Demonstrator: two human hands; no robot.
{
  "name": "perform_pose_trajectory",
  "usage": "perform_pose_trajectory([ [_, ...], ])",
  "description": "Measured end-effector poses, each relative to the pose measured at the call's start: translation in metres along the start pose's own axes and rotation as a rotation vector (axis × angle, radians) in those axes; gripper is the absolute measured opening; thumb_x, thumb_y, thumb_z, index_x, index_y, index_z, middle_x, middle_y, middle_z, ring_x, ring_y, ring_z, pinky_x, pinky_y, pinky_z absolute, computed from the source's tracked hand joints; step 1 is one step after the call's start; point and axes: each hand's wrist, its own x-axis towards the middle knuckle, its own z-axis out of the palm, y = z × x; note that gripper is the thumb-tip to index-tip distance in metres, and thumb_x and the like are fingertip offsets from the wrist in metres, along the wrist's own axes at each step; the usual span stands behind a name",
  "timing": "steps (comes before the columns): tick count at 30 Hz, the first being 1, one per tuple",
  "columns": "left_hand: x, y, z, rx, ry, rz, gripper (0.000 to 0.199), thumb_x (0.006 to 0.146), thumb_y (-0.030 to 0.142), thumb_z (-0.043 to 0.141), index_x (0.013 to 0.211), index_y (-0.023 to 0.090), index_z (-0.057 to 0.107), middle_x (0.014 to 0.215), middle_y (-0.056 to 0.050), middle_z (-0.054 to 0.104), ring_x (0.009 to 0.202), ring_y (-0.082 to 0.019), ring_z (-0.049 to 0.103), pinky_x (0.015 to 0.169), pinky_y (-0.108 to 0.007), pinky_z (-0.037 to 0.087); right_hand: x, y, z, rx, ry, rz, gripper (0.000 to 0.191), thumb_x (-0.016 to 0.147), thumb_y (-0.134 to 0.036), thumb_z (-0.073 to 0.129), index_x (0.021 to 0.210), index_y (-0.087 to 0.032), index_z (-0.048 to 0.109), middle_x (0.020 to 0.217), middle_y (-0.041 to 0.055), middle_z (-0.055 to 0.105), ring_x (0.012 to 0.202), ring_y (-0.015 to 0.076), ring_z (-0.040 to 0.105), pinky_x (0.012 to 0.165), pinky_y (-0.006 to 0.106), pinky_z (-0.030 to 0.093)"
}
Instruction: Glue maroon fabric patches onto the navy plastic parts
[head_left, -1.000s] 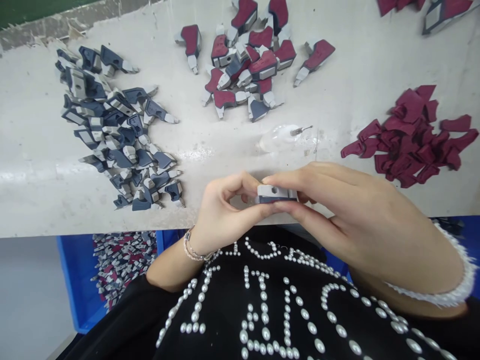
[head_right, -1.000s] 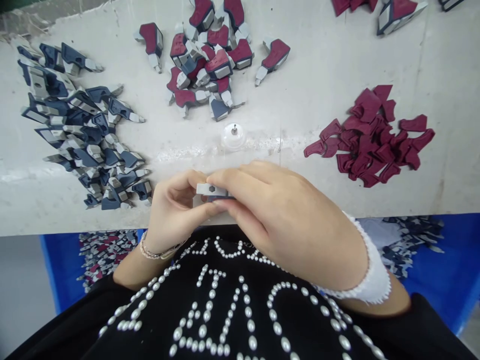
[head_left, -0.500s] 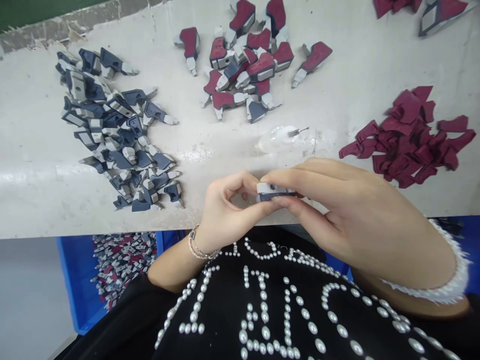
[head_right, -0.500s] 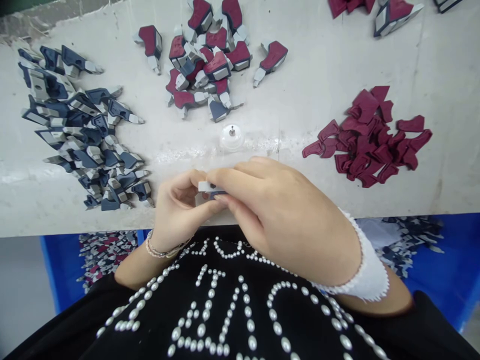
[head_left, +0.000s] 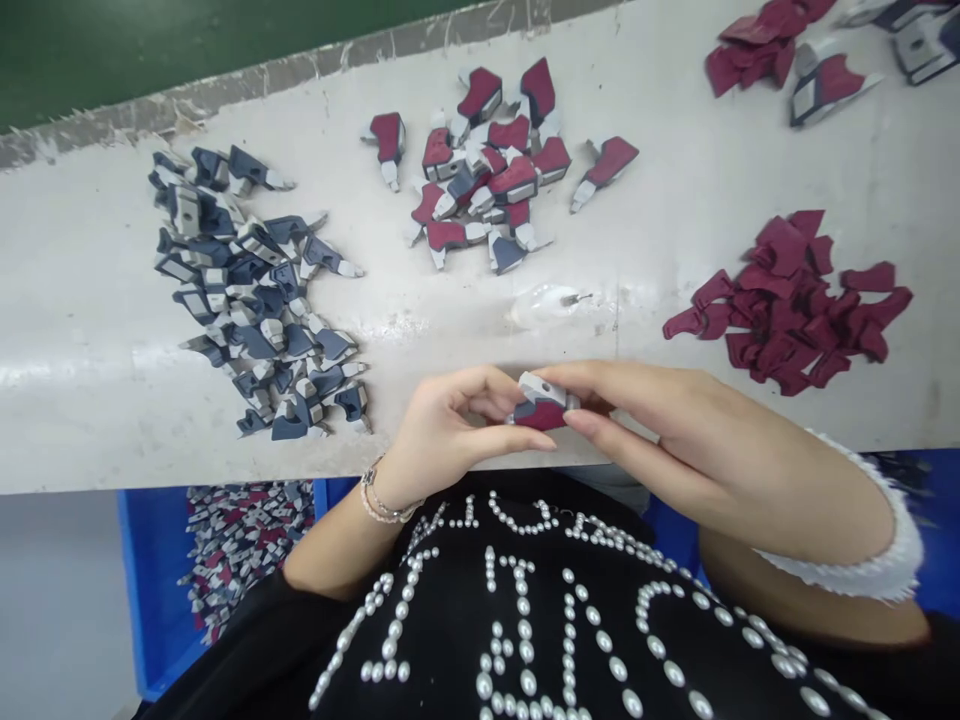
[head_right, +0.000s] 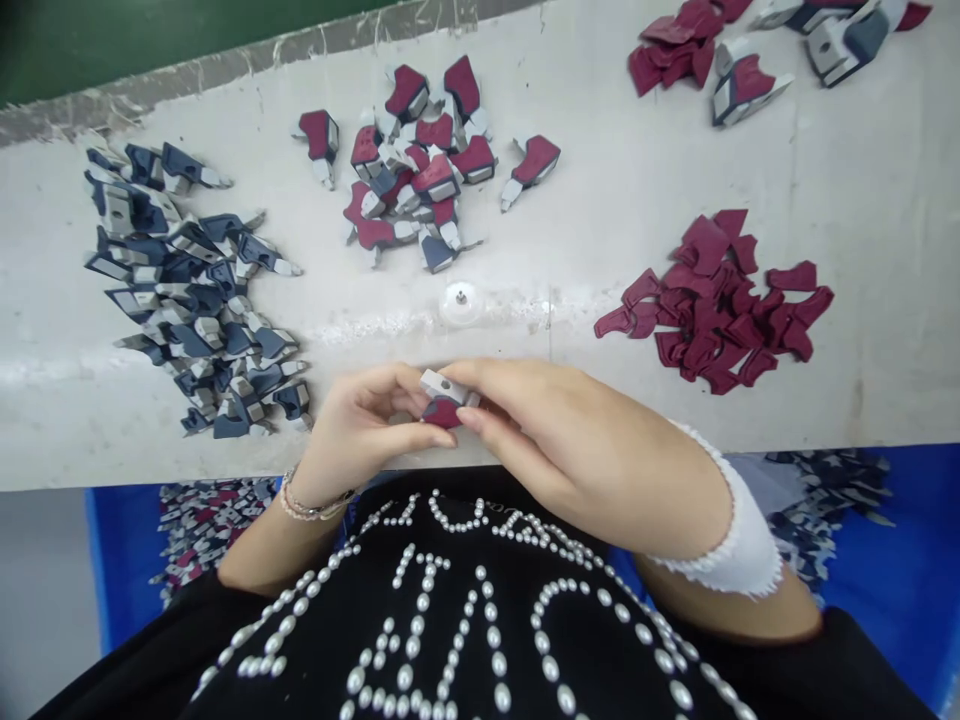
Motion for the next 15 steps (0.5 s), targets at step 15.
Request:
perform_pose_trajectory([
  [15, 0.012, 0.047, -0.056, 0.329, 0.452, 0.08, 0.033, 0.086, 0.046, 0.072, 0.097, 0.015, 0.072, 0.083, -0.008, 0.08, 0.079, -0.021, 0.077, 0.071, -0.028, 0.061, 0.0, 0.022, 0.002, 0.067, 0.27, 0.251, 0.041, 0.096, -0.056, 0.056, 0.122, -0.025, 0.052, 0.1, 0.0066, 0.069, 0.086, 0.0238, 0.067, 0.076, 0.039, 0.056],
])
